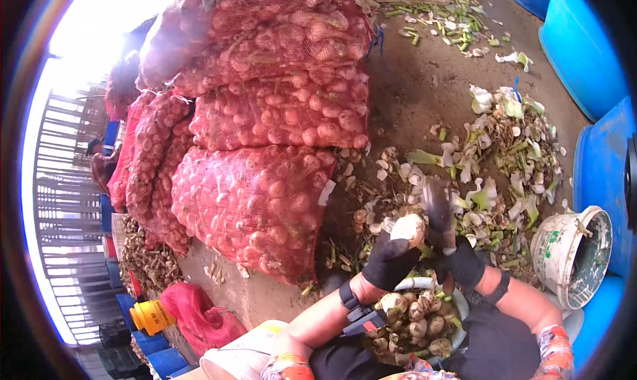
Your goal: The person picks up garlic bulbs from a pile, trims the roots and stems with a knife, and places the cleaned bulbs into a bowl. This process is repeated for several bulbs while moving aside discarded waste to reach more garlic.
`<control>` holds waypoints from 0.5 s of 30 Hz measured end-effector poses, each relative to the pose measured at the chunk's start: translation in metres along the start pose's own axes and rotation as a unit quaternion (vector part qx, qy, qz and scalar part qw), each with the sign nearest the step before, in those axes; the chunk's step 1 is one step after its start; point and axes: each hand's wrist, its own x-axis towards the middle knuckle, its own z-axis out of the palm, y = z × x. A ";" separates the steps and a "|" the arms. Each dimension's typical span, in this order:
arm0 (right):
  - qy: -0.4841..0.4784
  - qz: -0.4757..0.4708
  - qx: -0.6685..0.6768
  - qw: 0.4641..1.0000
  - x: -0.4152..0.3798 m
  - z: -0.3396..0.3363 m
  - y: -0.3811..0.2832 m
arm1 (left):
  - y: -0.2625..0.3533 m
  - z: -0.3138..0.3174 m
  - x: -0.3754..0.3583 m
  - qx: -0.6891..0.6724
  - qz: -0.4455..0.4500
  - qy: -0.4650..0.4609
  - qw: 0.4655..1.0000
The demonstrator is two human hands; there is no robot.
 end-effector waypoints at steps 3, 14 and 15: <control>0.087 -0.263 -0.146 0.950 0.039 -0.029 0.057 | -0.002 -0.026 0.005 0.051 -0.005 -0.045 0.998; 0.030 -0.017 -0.335 0.942 0.024 -0.024 0.034 | -0.004 -0.015 -0.001 0.383 0.030 0.090 0.919; -0.034 -0.135 -0.374 0.917 0.038 -0.028 0.075 | 0.005 0.006 -0.010 0.315 0.012 0.032 0.949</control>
